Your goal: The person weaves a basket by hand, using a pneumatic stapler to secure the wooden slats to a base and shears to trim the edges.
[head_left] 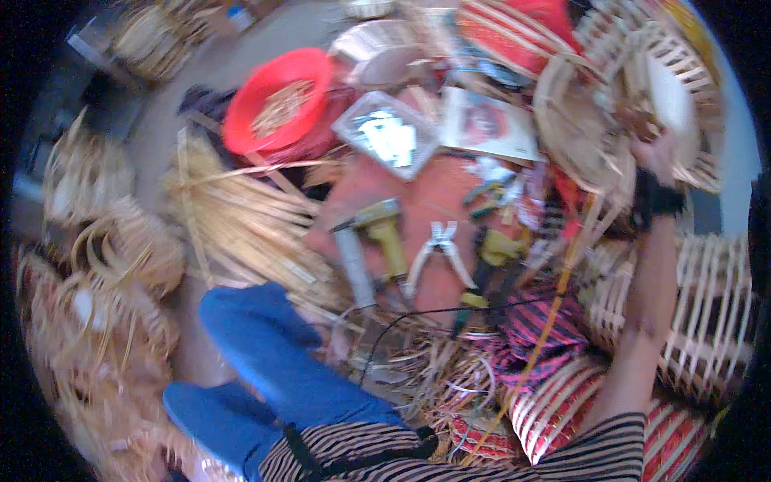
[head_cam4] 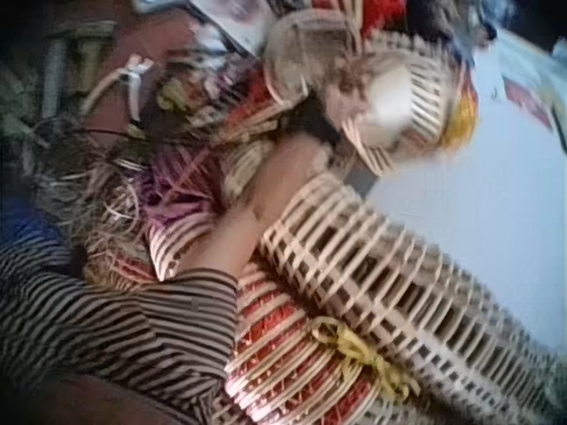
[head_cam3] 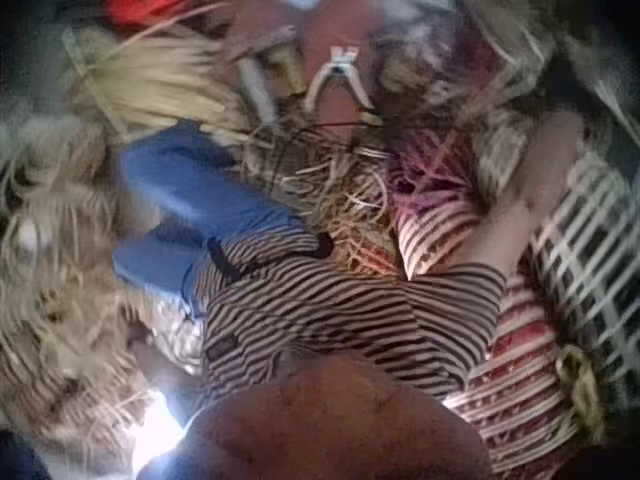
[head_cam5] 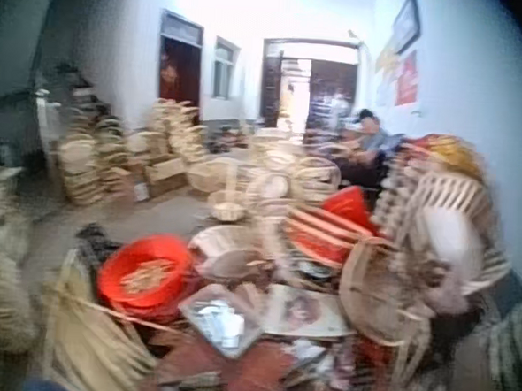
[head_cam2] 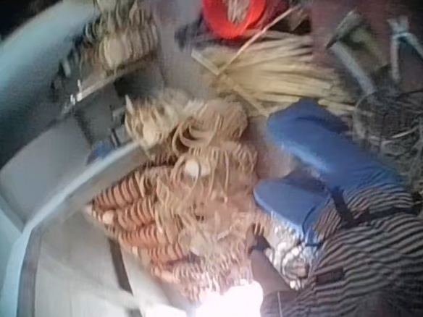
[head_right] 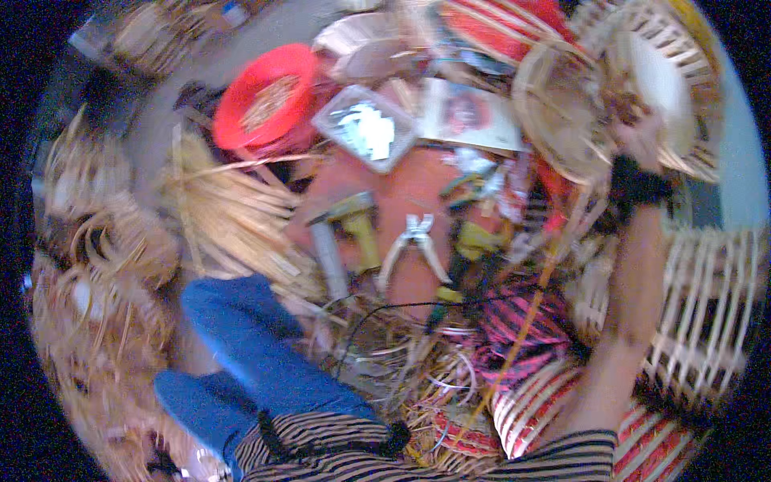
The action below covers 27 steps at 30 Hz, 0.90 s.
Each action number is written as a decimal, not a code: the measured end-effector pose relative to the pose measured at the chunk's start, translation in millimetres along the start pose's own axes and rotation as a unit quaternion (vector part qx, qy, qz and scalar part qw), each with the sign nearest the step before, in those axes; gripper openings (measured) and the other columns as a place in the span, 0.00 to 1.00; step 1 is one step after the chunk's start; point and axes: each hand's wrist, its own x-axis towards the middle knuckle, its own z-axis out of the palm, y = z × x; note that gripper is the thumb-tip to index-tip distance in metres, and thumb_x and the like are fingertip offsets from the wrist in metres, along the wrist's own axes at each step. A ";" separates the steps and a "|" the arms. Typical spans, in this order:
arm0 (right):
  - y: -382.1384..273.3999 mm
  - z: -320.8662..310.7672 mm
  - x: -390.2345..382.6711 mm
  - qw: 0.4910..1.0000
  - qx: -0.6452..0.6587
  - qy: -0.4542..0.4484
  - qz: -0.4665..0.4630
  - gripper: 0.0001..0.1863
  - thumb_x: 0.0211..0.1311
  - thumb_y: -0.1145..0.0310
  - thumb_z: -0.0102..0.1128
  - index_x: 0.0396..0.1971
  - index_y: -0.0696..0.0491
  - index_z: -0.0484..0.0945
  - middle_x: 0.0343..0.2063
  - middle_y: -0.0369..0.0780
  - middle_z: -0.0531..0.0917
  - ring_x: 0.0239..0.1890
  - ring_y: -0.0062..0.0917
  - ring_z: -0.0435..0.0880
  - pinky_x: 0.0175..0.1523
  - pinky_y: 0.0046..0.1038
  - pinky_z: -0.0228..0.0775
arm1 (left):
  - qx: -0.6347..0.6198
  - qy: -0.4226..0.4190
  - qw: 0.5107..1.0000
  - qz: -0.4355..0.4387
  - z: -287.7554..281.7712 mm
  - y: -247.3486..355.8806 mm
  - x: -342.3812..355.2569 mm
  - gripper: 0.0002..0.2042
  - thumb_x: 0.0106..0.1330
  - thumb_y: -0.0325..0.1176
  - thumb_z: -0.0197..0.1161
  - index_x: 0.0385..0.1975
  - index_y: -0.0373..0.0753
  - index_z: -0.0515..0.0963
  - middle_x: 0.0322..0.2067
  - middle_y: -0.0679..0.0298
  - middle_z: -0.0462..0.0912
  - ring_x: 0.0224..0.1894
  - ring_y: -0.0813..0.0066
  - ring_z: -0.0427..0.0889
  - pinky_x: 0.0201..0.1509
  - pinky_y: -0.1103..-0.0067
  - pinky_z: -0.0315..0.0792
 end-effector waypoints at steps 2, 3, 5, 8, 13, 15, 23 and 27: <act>2.6 36.7 -5.9 0.995 0.032 -0.088 -0.026 0.15 0.49 0.69 0.43 0.34 0.65 0.66 0.34 0.48 0.72 0.34 0.34 0.72 0.43 0.32 0.66 | -0.025 -0.026 0.999 -0.002 2.3 8.0 -8.9 0.14 0.52 0.39 0.50 0.36 0.40 0.66 0.35 0.65 0.69 0.36 0.73 0.69 0.39 0.75 0.67; 3.2 52.0 -12.9 0.989 0.058 -0.134 -0.038 0.15 0.49 0.70 0.43 0.34 0.65 0.66 0.34 0.48 0.72 0.34 0.34 0.72 0.43 0.32 0.66 | -0.032 -0.031 0.999 -0.004 3.7 14.4 -14.5 0.14 0.52 0.39 0.50 0.36 0.40 0.66 0.35 0.65 0.69 0.36 0.73 0.69 0.38 0.75 0.67; 4.6 115.2 -63.9 0.962 0.161 -0.220 0.021 0.17 0.50 0.68 0.40 0.36 0.66 0.65 0.37 0.49 0.70 0.38 0.34 0.70 0.46 0.31 0.63 | -0.054 -0.034 0.998 -0.017 -2.4 17.0 -31.7 0.14 0.52 0.39 0.51 0.35 0.40 0.66 0.35 0.65 0.69 0.36 0.74 0.69 0.38 0.76 0.67; -4.3 156.1 -153.4 0.881 0.291 -0.353 0.118 0.20 0.54 0.66 0.34 0.42 0.65 0.61 0.44 0.50 0.66 0.48 0.34 0.64 0.54 0.31 0.53 | -0.090 -0.072 0.993 0.005 7.9 26.7 -38.4 0.15 0.53 0.40 0.49 0.38 0.39 0.65 0.37 0.64 0.69 0.37 0.74 0.69 0.39 0.76 0.67; -6.8 255.8 -296.4 0.763 0.287 -0.543 0.204 0.20 0.52 0.64 0.38 0.44 0.58 0.60 0.43 0.42 0.67 0.42 0.29 0.68 0.47 0.30 0.59 | -0.179 -0.206 0.956 0.108 35.0 47.2 -38.1 0.19 0.56 0.42 0.46 0.44 0.38 0.61 0.41 0.62 0.67 0.40 0.74 0.69 0.39 0.77 0.67; -12.1 286.4 -352.5 0.731 0.254 -0.582 0.248 0.20 0.51 0.63 0.39 0.45 0.56 0.60 0.43 0.40 0.67 0.41 0.27 0.69 0.45 0.28 0.61 | -0.220 -0.254 0.931 0.142 38.6 57.3 -54.7 0.21 0.57 0.44 0.44 0.46 0.37 0.59 0.43 0.61 0.66 0.41 0.73 0.68 0.40 0.76 0.67; -18.4 352.9 -501.1 0.586 0.041 -0.775 0.234 0.19 0.47 0.68 0.42 0.41 0.59 0.62 0.34 0.37 0.72 0.34 0.20 0.72 0.37 0.20 0.64 | -0.419 -0.400 0.809 0.103 25.9 28.5 -89.8 0.23 0.57 0.50 0.39 0.49 0.44 0.55 0.48 0.59 0.59 0.48 0.63 0.61 0.44 0.62 0.64; -29.7 367.9 -561.3 0.514 0.020 -0.837 0.188 0.19 0.45 0.68 0.45 0.40 0.60 0.63 0.32 0.38 0.72 0.30 0.18 0.72 0.34 0.18 0.66 | -0.403 -0.284 0.870 0.007 30.8 -10.6 -104.9 0.19 0.56 0.43 0.46 0.44 0.39 0.60 0.36 0.60 0.70 0.33 0.70 0.73 0.32 0.74 0.72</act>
